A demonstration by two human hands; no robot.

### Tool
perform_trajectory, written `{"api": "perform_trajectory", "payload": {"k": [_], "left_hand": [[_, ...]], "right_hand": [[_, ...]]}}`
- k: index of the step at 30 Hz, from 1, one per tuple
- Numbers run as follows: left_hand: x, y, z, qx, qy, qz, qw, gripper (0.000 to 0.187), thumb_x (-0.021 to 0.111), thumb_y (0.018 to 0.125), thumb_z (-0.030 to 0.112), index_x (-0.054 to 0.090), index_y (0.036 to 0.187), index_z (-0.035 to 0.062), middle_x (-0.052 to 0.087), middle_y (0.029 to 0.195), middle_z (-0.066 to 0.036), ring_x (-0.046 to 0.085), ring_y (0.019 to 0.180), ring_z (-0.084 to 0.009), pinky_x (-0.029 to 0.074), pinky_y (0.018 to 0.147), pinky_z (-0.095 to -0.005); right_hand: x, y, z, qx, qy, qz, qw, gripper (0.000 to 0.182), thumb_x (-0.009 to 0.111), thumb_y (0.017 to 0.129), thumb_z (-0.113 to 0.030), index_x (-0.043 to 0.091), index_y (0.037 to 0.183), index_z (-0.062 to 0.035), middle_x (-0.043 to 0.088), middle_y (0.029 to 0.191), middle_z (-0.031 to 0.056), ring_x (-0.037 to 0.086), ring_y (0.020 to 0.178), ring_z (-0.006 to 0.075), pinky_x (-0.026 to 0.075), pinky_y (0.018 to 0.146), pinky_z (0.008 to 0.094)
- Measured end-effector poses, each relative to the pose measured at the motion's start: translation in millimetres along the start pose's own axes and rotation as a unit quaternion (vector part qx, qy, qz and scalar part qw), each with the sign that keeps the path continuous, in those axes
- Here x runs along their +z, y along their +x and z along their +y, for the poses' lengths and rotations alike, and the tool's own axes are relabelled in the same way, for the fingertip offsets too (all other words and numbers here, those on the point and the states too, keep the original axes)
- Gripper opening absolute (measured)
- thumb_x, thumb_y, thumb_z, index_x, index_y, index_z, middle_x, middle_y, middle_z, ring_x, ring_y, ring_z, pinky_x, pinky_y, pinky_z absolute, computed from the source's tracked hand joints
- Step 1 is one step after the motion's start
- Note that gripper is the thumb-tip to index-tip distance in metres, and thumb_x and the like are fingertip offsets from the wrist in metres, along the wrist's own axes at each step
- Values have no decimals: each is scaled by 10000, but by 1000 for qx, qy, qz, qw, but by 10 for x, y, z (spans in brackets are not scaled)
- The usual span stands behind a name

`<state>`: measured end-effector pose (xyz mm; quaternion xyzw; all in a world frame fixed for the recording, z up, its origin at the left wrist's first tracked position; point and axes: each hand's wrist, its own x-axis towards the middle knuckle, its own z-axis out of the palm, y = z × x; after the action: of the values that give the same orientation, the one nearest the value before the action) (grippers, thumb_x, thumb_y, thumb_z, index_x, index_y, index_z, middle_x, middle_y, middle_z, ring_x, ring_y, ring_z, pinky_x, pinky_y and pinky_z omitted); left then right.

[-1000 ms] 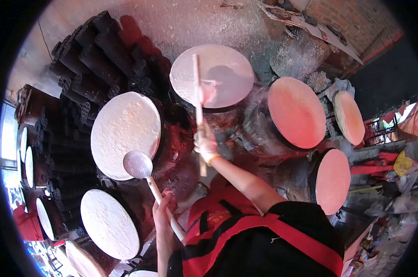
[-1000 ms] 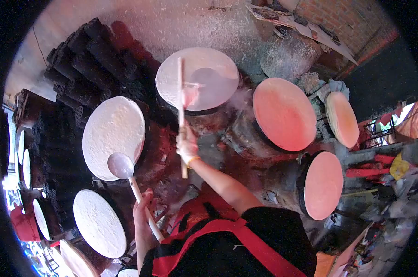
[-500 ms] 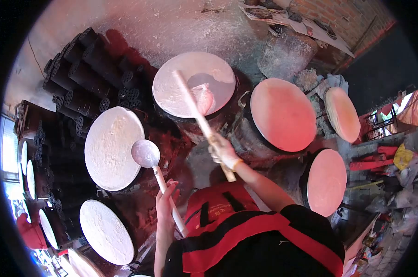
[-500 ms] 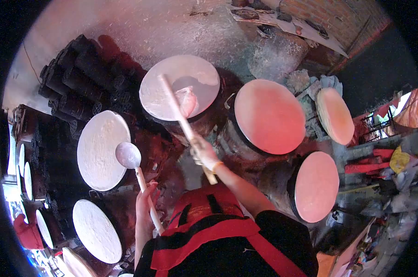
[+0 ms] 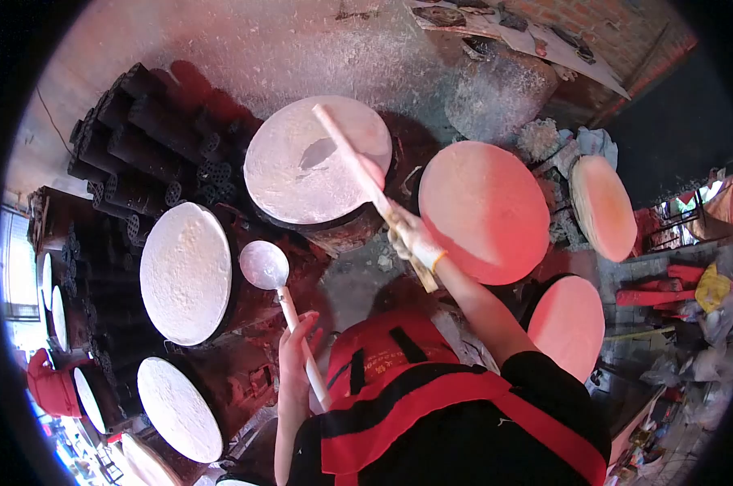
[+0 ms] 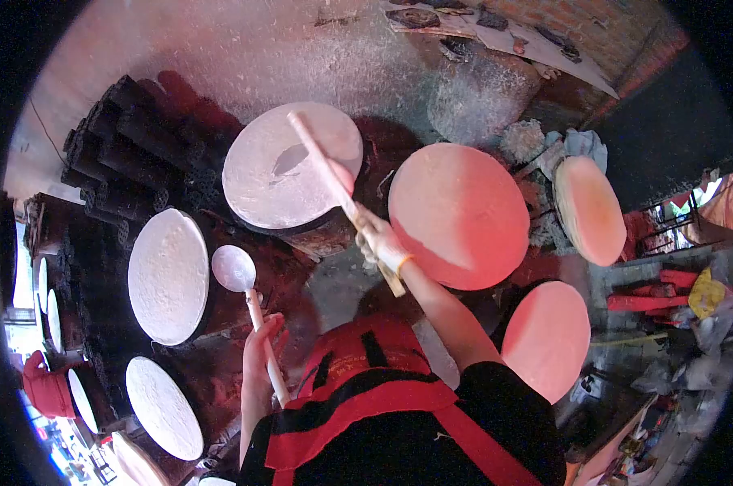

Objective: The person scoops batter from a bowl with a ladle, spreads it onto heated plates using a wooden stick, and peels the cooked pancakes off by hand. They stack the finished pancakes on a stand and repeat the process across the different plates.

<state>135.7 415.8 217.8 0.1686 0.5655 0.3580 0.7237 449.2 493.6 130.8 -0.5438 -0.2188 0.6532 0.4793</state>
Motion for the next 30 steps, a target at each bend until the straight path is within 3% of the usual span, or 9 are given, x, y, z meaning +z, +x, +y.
{"api": "perform_trajectory", "payload": {"k": [4, 6, 9, 13, 15, 17, 22, 26, 30], "left_hand": [[128, -6, -8, -10, 5, -4, 1000, 203, 594, 903, 170, 602, 1067, 50, 621, 1024, -24, 575, 935, -102, 488, 788, -280], [149, -14, 25, -8, 25, -12, 1000, 207, 599, 907, 189, 605, 1054, 44, 608, 938, -17, 566, 813, -90, 477, 678, -251], [81, 49, 146, 4, 61, -37, 997, 219, 607, 912, 219, 608, 1028, 34, 563, 772, 1, 503, 599, -64, 403, 497, -207], [8, -8, 314, 26, 69, -35, 997, 245, 605, 919, 238, 571, 1054, 36, 506, 629, 16, 374, 417, -40, 273, 361, -181], [-48, -38, 381, 41, 80, -35, 995, 262, 599, 922, 234, 544, 1091, 41, 508, 634, 9, 373, 411, -44, 273, 352, -183], [-222, 94, 386, -1, 94, -37, 995, 213, 547, 937, 197, 518, 1089, 52, 512, 640, -11, 376, 406, -51, 262, 327, -196], [-463, 302, 413, -42, 11, -85, 995, 160, 540, 912, 134, 518, 1045, 47, 511, 694, -45, 403, 440, -89, 293, 343, -194], [-528, 298, 524, -38, 4, -73, 997, 166, 540, 922, 151, 526, 1055, 53, 504, 727, -23, 443, 512, -90, 321, 379, -187], [-662, 377, 575, -39, 7, -116, 992, 176, 534, 932, 166, 527, 1060, 46, 498, 744, -12, 452, 551, -82, 334, 398, -183]], "right_hand": [[122, 587, -316, -36, 66, 81, 994, 444, 472, 971, -352, 362, 1401, -327, 425, 583, -17, 320, 392, 71, 269, 339, 225], [348, 874, -167, -226, -133, 237, 935, 388, 477, 956, -308, 464, 1336, -228, 601, 711, 101, 561, 540, 249, 431, 477, 378], [725, 558, -346, -143, -437, 197, 866, 400, 498, 914, -268, 509, 1296, -148, 625, 1018, 232, 629, 942, 350, 470, 804, 407], [582, 230, 37, -385, -287, 179, 858, 400, 502, 931, -190, 494, 1304, -47, 564, 1248, 183, 587, 1106, 285, 449, 926, 344], [817, 49, 236, -338, -112, 303, 884, 388, 509, 936, -147, 494, 1307, -34, 537, 1310, 142, 540, 1184, 246, 414, 982, 320], [1063, 115, 418, -358, -210, 294, 861, 415, 509, 944, -182, 469, 1340, -61, 527, 1323, 143, 520, 1208, 218, 403, 987, 312], [1381, 509, 172, -173, -147, 129, 965, 372, 563, 907, -212, 562, 1244, -55, 614, 1191, 156, 572, 1141, 228, 412, 963, 311], [1130, 160, 250, -364, -116, 284, 879, 381, 514, 944, -182, 509, 1290, -22, 549, 1306, 121, 496, 1229, 174, 348, 1029, 269], [1391, 369, 681, -305, -149, 225, 913, 420, 516, 953, -233, 489, 1305, -6, 527, 1328, 131, 493, 1224, 164, 360, 1013, 269]]}}
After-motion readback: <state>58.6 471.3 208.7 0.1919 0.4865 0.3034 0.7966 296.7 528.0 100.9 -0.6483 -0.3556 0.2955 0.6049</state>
